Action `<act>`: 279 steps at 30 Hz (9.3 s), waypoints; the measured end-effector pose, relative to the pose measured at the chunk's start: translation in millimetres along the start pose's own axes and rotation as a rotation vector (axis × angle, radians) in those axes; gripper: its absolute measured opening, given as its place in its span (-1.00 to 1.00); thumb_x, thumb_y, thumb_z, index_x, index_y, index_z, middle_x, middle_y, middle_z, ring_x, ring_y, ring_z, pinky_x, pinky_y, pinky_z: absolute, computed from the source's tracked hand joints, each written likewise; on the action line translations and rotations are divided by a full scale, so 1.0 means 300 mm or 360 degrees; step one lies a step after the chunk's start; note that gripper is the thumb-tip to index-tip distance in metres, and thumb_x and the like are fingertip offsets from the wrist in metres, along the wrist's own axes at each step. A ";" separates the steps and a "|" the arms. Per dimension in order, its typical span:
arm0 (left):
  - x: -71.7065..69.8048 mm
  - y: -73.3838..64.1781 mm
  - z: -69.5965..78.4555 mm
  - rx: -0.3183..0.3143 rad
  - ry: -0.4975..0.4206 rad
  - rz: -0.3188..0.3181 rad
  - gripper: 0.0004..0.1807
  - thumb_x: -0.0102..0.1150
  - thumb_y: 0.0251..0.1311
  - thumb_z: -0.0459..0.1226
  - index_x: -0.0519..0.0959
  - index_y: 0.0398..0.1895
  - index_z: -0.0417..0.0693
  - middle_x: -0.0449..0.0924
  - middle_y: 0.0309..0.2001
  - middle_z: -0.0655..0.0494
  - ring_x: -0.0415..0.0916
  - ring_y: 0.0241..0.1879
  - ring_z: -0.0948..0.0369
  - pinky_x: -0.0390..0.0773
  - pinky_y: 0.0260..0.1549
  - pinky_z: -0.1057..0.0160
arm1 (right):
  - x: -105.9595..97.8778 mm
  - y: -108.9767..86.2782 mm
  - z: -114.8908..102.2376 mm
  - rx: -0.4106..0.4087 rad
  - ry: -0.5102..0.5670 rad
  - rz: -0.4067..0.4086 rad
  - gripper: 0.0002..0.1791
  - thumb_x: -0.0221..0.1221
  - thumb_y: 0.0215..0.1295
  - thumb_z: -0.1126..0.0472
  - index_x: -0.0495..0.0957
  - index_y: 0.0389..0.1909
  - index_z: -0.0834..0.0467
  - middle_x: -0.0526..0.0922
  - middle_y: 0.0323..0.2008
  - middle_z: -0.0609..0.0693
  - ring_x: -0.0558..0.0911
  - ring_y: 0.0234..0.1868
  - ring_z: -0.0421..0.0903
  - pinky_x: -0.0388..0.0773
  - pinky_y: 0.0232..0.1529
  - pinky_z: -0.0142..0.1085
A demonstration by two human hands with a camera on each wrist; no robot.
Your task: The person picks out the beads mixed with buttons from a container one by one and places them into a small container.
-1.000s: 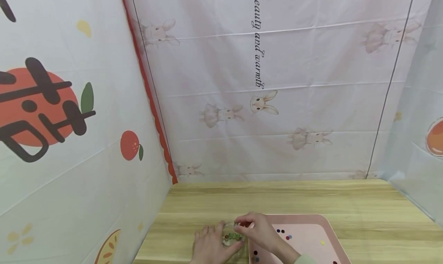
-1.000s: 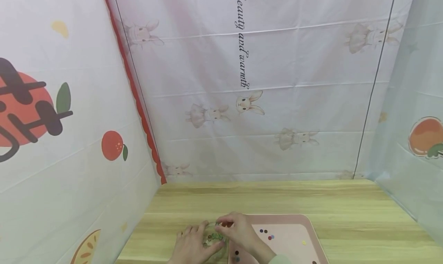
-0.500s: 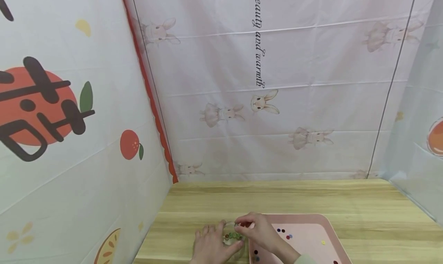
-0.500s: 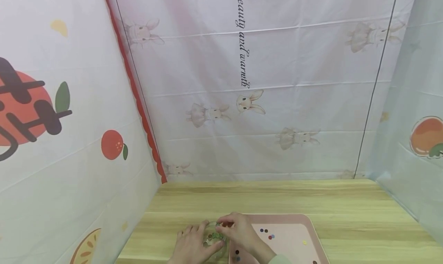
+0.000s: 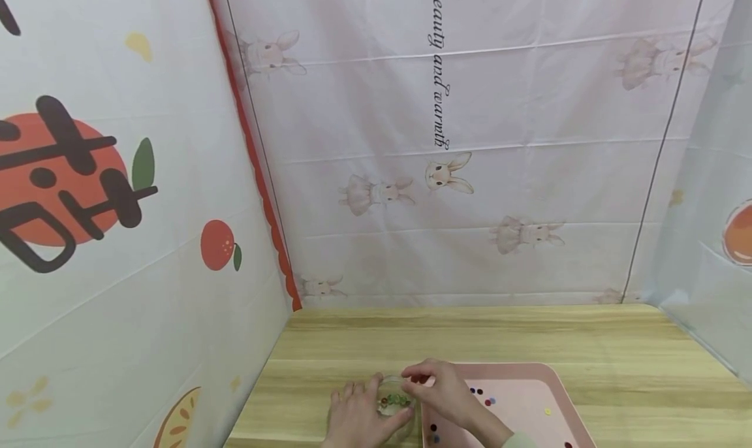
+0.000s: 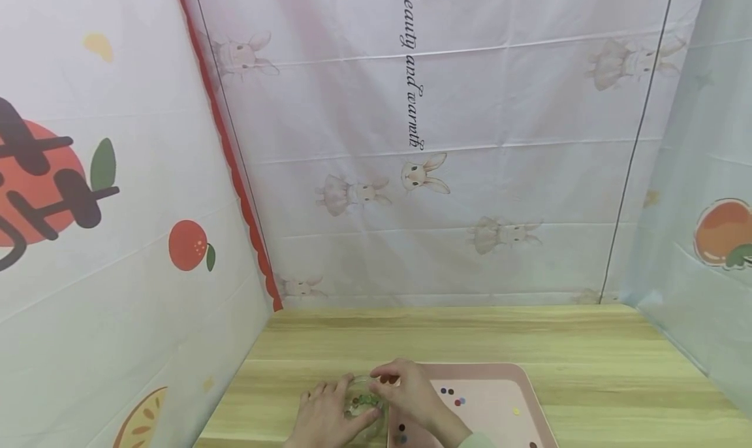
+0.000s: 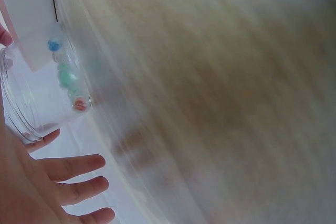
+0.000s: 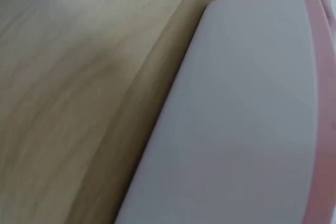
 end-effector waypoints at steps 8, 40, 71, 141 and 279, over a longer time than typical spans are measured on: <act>-0.014 -0.007 0.001 0.0011 -0.0010 0.0018 0.09 -0.20 -0.13 0.67 0.47 0.26 0.13 0.66 -0.08 -0.12 0.54 0.04 -0.14 0.36 -0.06 -0.36 | -0.054 -0.042 0.015 -0.0161 -0.0140 0.0047 -0.85 0.31 0.30 0.07 0.72 -0.19 0.00 0.70 -0.26 -0.18 0.57 -0.28 -0.34 0.52 -0.26 -0.37; -0.004 -0.001 0.003 0.0033 -0.0008 0.0038 0.09 -0.16 -0.15 0.67 0.48 0.24 0.11 0.67 -0.10 -0.08 0.55 0.05 -0.13 0.38 -0.09 -0.33 | 0.043 -0.130 0.091 -0.0019 0.0062 -0.0511 -0.84 0.30 0.19 0.32 0.78 -0.37 0.00 0.73 -0.49 -0.22 0.61 -0.50 -0.39 0.55 -0.46 -0.43; 0.000 0.008 -0.004 0.0010 0.0036 -0.0039 0.12 -0.21 -0.16 0.69 0.47 0.26 0.12 0.64 -0.19 -0.02 0.55 -0.06 -0.09 0.38 -0.16 -0.30 | -0.090 -0.101 0.043 -0.0199 -0.0320 -0.0086 -0.95 0.30 0.25 0.14 0.73 -0.36 -0.03 0.66 -0.37 -0.32 0.47 -0.34 -0.40 0.44 -0.37 -0.42; 0.011 0.011 -0.020 -0.0159 0.0089 0.0012 0.14 -0.31 -0.25 0.74 0.58 0.15 0.18 0.59 -0.41 0.09 0.49 -0.33 0.06 0.40 -0.25 -0.11 | 0.045 0.039 -0.023 -0.0199 -0.0001 -0.0067 -0.77 0.33 0.28 0.10 0.74 -0.15 0.15 0.65 -0.32 -0.22 0.52 -0.39 -0.37 0.49 -0.39 -0.45; 0.015 0.007 -0.009 -0.0054 0.0029 0.0054 0.13 -0.19 -0.21 0.71 0.50 0.21 0.11 0.66 -0.20 -0.07 0.57 -0.11 -0.05 0.42 -0.10 -0.24 | -0.109 -0.132 0.025 -0.0312 -0.0052 -0.0097 -0.90 0.29 0.32 0.11 0.73 -0.20 -0.05 0.67 -0.38 -0.28 0.52 -0.39 -0.41 0.48 -0.41 -0.40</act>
Point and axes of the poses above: each hand's wrist, its own y-axis towards the middle knuckle, its own x-axis out of the palm, z = x × y, the point moved 8 cm from there along y, towards the middle knuckle
